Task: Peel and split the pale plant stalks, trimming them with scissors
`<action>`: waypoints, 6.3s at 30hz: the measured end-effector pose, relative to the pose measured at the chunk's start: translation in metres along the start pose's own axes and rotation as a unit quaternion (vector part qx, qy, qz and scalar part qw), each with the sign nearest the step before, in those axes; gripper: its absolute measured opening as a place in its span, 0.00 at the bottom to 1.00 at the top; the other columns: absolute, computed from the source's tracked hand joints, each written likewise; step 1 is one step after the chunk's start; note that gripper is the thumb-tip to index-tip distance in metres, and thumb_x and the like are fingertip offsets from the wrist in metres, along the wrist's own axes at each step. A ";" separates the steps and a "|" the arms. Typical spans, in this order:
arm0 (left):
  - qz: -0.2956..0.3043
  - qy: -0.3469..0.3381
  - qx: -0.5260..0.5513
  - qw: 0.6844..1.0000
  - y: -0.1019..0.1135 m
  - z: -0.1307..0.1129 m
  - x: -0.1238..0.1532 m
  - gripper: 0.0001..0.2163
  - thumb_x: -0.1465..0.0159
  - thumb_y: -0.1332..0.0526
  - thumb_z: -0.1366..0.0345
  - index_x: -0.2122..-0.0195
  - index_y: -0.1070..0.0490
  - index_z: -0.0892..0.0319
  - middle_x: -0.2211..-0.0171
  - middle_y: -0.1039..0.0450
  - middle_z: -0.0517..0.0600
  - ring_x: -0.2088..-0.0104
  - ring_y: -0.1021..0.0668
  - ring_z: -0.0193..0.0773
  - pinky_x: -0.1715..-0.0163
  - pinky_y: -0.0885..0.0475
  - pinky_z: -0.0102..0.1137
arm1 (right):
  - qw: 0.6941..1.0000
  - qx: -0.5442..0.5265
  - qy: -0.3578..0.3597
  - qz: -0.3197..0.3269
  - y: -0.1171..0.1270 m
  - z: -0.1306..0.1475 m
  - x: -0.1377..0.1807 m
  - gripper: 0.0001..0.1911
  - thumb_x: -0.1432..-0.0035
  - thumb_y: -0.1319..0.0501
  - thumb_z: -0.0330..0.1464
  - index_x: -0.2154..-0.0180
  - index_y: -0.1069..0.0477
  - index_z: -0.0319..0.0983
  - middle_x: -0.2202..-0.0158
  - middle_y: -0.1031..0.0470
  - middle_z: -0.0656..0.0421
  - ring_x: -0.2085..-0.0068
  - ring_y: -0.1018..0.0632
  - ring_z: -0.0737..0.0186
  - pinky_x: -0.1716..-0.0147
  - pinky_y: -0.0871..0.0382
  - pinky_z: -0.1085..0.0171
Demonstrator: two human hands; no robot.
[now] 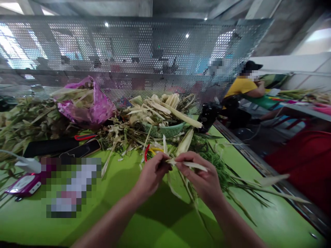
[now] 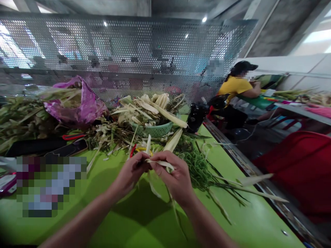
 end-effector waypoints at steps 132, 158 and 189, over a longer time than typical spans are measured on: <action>0.014 0.061 0.089 0.994 -0.001 -0.019 0.003 0.12 0.41 0.45 0.70 0.55 0.36 0.58 0.67 0.34 0.47 0.73 0.36 0.28 0.75 0.39 0.24 | 0.933 -0.247 -0.257 -0.049 -0.017 -0.053 0.005 0.13 0.50 0.33 0.40 0.65 0.23 0.37 0.72 0.28 0.60 0.75 0.36 0.70 0.76 0.42 0.69; 0.018 0.094 0.029 0.995 0.001 0.003 -0.002 0.06 0.43 0.43 0.70 0.65 0.41 0.58 0.79 0.43 0.40 0.79 0.41 0.27 0.79 0.46 0.24 | 0.997 -0.041 -0.058 0.034 -0.009 -0.016 -0.002 0.05 0.45 0.37 0.34 0.70 0.25 0.39 0.73 0.28 0.60 0.70 0.29 0.64 0.69 0.35 0.65; -0.015 -0.019 -0.294 0.956 0.009 -0.013 0.006 0.11 0.43 0.44 0.70 0.59 0.41 0.57 0.74 0.35 0.45 0.75 0.34 0.34 0.74 0.44 0.27 | 0.968 0.224 0.072 0.089 -0.028 0.002 0.005 0.06 0.44 0.44 0.27 0.73 0.34 0.39 0.71 0.35 0.58 0.70 0.32 0.63 0.71 0.38 0.65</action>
Point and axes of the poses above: each hand's wrist, its own x-axis away from the middle knuckle, its own y-axis out of the back of the hand, z = x × y, the point moved 7 cm from there along -x, towards the middle knuckle
